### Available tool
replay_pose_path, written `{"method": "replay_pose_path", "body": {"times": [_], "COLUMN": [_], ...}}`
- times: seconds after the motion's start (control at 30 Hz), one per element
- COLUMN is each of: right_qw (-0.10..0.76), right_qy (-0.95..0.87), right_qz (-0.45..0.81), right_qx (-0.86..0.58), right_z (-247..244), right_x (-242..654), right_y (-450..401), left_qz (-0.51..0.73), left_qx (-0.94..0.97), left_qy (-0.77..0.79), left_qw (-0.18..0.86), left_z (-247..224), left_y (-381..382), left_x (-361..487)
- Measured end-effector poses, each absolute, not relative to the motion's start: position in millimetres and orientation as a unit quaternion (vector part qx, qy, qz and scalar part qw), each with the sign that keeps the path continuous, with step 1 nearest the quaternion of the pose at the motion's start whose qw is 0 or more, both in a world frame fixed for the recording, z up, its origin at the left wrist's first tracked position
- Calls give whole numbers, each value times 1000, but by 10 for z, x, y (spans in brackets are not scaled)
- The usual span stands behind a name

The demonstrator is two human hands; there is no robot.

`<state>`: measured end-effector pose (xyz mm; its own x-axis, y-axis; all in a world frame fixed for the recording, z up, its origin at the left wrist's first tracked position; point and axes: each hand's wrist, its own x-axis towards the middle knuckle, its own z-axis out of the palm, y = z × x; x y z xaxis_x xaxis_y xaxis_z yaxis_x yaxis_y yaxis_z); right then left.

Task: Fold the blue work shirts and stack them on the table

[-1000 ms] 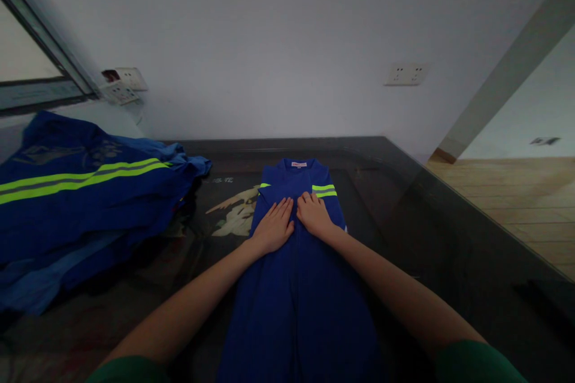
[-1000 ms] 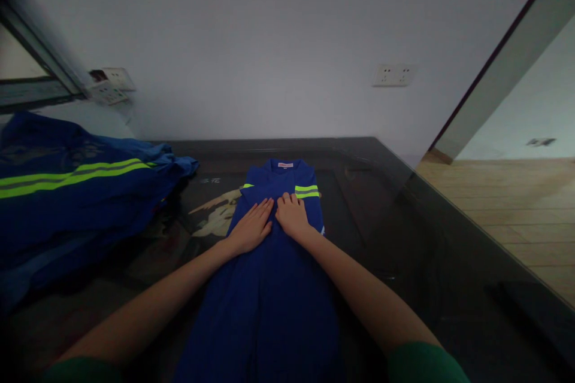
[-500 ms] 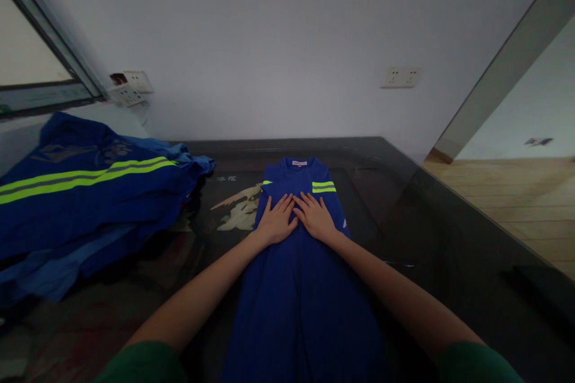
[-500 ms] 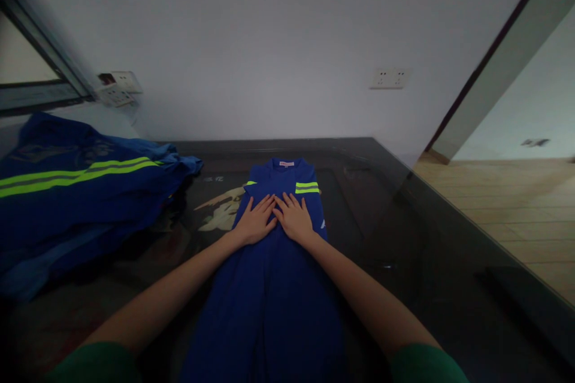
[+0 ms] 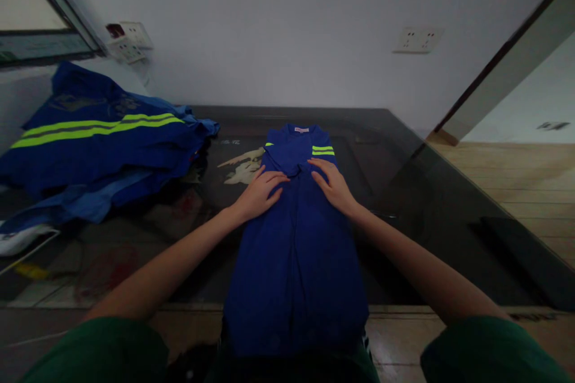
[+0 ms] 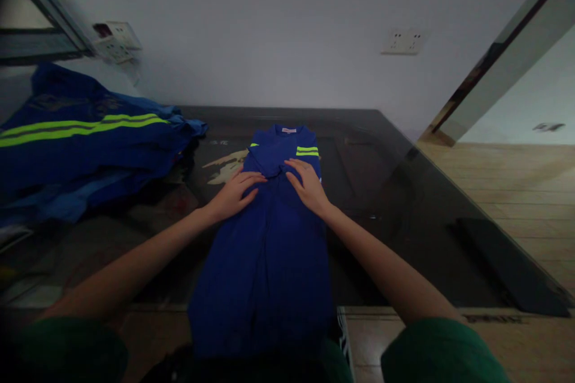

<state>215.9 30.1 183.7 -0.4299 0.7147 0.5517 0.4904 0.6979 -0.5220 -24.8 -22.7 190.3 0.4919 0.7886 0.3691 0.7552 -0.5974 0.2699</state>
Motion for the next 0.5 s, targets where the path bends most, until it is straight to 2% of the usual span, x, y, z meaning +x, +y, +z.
{"method": "replay_pose_path", "body": {"times": [0.17, 0.23, 0.37, 0.5], "right_qw": [294, 281, 267, 254], "right_qy": [-896, -907, -930, -910], "right_qz": [177, 172, 69, -43], "right_qx": [-281, -262, -243, -326], "right_z": [1967, 1893, 1593, 1289], "right_x": [2767, 2967, 3097, 2887], "right_y": [-882, -1329, -1991, -2344], "left_qz": [152, 131, 93, 52], "left_qx": [925, 941, 951, 945], "left_qy": [340, 304, 293, 322], "left_qw": [76, 67, 31, 6], "left_z": [1926, 1842, 1686, 1643], "left_y": [-1455, -1836, -2215, -2307], "left_x": [-531, -608, -662, -560]}}
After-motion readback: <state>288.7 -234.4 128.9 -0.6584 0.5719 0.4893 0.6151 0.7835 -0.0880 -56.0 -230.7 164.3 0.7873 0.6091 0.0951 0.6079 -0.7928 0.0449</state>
